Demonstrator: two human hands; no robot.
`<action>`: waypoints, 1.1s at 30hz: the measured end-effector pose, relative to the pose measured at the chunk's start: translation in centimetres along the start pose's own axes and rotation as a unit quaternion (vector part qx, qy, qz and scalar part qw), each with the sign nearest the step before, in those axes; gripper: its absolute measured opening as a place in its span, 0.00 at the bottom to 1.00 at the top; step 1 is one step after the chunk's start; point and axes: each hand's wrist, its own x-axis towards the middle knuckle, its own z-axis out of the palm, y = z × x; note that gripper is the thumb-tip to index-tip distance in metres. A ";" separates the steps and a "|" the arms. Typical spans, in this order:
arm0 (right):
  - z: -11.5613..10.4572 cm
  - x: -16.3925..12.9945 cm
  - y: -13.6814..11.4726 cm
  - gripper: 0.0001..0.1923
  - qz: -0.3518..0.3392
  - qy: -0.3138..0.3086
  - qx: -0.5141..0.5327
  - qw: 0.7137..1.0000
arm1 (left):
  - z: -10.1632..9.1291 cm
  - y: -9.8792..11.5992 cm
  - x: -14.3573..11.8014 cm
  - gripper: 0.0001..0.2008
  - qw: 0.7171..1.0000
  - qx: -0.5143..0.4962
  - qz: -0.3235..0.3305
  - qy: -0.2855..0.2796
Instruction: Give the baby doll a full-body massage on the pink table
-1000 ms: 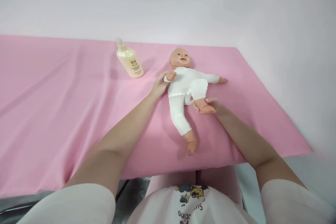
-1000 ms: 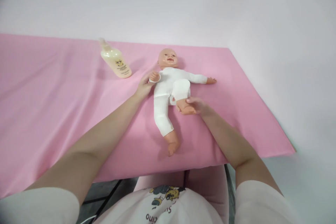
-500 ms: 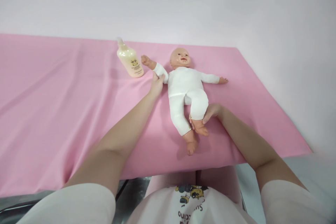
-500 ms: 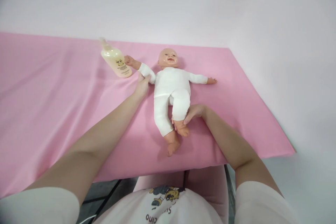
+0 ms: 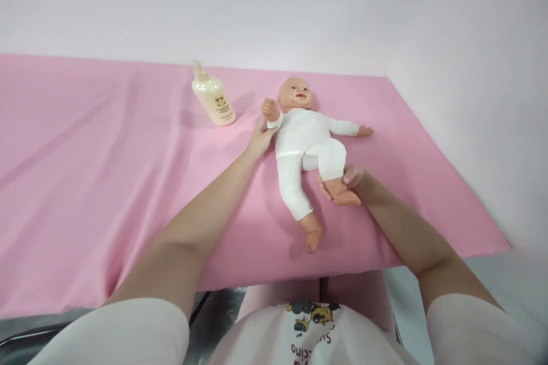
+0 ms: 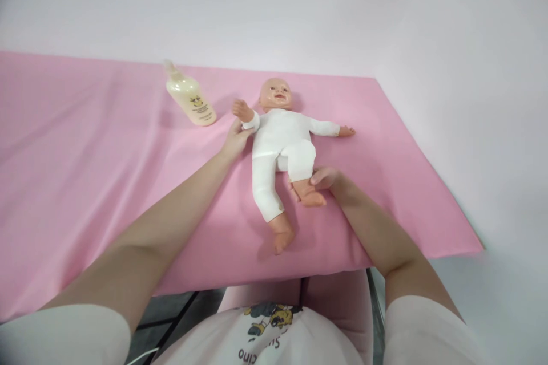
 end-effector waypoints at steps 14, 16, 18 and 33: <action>-0.8 0.5 -0.5 0.14 -0.052 0.343 0.077 0.935 | 0.0 3.1 -0.5 0.20 0.977 0.146 0.110 -0.107; -0.7 0.5 -0.4 0.15 -0.049 0.345 0.072 0.935 | 0.0 3.1 -0.5 0.19 0.977 0.147 0.110 -0.107; -0.5 0.6 -0.5 0.18 -0.054 0.331 0.060 0.940 | 0.0 3.1 -0.6 0.18 0.977 0.149 0.112 -0.104; 0.7 0.4 -1.0 0.40 0.133 -0.018 -0.034 0.990 | -0.3 -0.3 0.2 0.18 0.998 0.007 -0.024 0.054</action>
